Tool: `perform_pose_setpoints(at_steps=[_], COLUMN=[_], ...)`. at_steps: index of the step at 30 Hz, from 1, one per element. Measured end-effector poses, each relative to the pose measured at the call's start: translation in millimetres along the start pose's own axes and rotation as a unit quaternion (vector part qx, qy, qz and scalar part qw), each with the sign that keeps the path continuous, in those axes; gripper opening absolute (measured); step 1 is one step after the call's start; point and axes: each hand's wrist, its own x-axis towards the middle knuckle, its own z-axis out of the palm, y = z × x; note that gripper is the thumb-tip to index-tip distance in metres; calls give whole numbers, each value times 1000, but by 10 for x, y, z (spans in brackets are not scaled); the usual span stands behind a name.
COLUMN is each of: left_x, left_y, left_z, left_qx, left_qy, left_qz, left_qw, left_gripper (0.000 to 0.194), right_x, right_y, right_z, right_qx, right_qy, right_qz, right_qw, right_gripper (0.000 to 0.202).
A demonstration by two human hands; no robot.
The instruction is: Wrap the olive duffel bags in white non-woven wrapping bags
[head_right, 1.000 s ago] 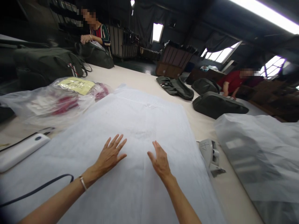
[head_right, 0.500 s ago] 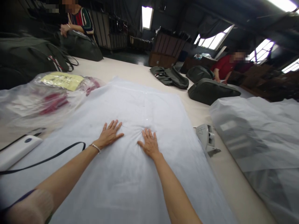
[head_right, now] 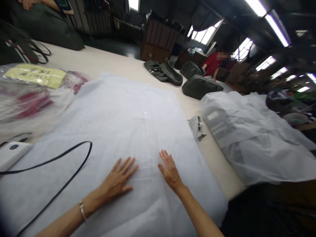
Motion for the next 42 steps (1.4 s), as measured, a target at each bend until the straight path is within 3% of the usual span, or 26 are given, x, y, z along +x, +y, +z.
perform_pose_setpoints(at_steps=[2, 4, 8, 13, 16, 19, 23, 29, 33, 37, 40, 42], left_x=[-148, -197, -178, -145, -122, -94, -42, 14, 15, 57, 149, 224], left_y=[274, 422, 490, 499, 541, 632, 805, 953, 989, 1061, 1151, 1216], left_z=[219, 334, 305, 222, 187, 96, -24, -11, -29, -8, 94, 197], left_qx=[-36, -51, -46, -36, -34, -31, -26, -36, -40, -34, -38, -52], left_qy=[-32, -42, -48, -75, -96, -115, -139, -122, -129, -62, 17, 23], left_qz=[39, 57, 59, 42, 20, -16, -79, -126, -145, -154, -93, -44], left_qw=[998, 996, 996, 996, 995, 993, 987, 984, 980, 985, 995, 997], left_gripper=[87, 87, 86, 86, 90, 89, 86, 80, 78, 68, 70, 65], right_x=[-533, -882, -1133, -1163, -1178, -1194, -1173, -1095, -1058, -1019, -1027, -1054], right_y=[-58, -131, -285, -376, -346, -234, -27, 0, -163, -294, -337, -348], right_z=[133, 313, 577, 687, 652, 522, 402, 464, 464, 426, 404, 392], right_qx=[-28, -47, -67, -79, -86, -105, -103, -104, -97, -50, -24, -1], right_qy=[-18, -32, -50, -33, -9, 34, 14, 32, -14, -81, -105, -114], right_qz=[26, 45, 42, 18, -15, 40, 46, 1, 23, 58, 92, 107], right_qw=[999, 997, 996, 996, 996, 993, 994, 994, 995, 994, 990, 988], right_gripper=[55, 55, 58, 61, 65, 52, 15, 18, 19, 22, 20, 16])
